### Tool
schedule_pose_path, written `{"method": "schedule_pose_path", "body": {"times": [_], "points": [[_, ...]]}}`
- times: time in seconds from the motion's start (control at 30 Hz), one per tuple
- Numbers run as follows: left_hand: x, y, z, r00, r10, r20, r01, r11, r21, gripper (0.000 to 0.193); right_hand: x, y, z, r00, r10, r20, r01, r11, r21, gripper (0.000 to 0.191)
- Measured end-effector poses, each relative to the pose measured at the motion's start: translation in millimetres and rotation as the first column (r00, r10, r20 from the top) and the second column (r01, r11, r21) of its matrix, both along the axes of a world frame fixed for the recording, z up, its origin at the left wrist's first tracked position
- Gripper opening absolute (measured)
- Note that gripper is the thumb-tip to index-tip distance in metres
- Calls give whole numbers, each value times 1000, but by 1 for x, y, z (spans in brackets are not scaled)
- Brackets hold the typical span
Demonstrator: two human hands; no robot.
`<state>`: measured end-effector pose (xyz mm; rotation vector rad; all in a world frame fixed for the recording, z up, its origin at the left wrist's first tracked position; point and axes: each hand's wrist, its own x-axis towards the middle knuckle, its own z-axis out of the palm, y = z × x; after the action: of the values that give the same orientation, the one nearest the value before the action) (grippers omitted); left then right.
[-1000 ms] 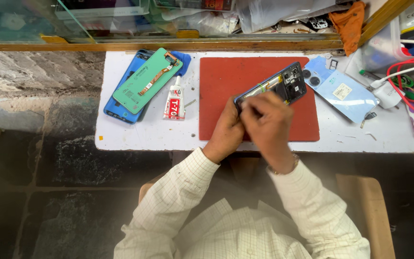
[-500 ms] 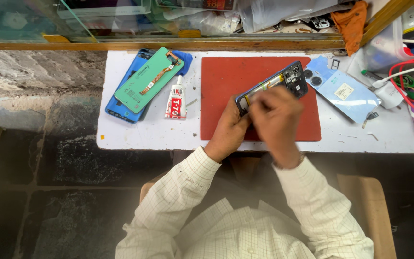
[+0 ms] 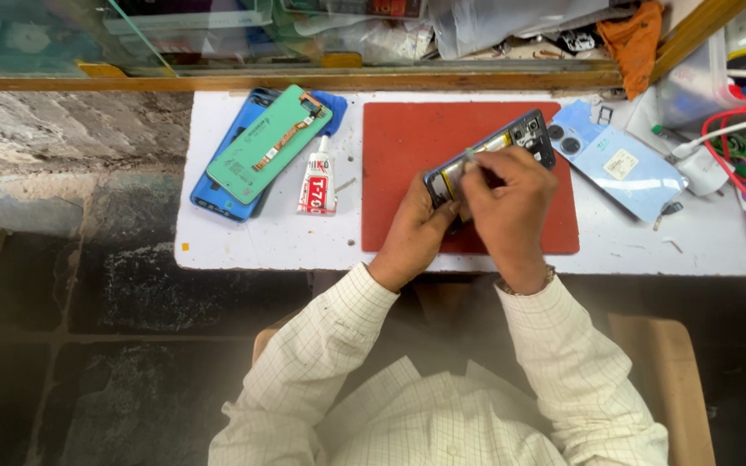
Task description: The person repairs a smartphone at a workbench. They power on the phone, open its back cover, work on the internal battery and components with their fingers, reposition the phone repeatedly, and press the cover back into place while handling other phone parts on the bench.
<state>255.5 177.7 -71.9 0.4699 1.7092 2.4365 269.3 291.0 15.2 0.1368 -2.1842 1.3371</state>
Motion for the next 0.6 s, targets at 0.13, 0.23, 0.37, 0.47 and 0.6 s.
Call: {"method": "schedule_pose_path", "body": {"times": [0.13, 0.23, 0.37, 0.47, 0.6], "points": [[-1, 0, -4, 998, 13, -56, -13, 1000, -11, 27, 1, 2, -8, 985, 63, -160, -26, 975, 221, 9], [-2, 1, -7, 999, -17, -49, 20, 997, 71, 35, 1, 4, -13, 993, 23, -112, -1, 982, 188, 5], [-2, 0, -8, 989, 31, -142, -36, 999, -34, 36, 0, 4, -10, 997, 50, -53, -41, 986, 160, 6], [-1, -1, -4, 999, -6, -41, 6, 1000, 9, 34, 0, 2, -1, 1000, -6, -2, 6, 997, 82, 7], [3, -2, 3, 998, -9, 61, 9, 1000, 8, 28, 4, -5, 6, 979, 104, -173, -72, 981, 181, 9]]}}
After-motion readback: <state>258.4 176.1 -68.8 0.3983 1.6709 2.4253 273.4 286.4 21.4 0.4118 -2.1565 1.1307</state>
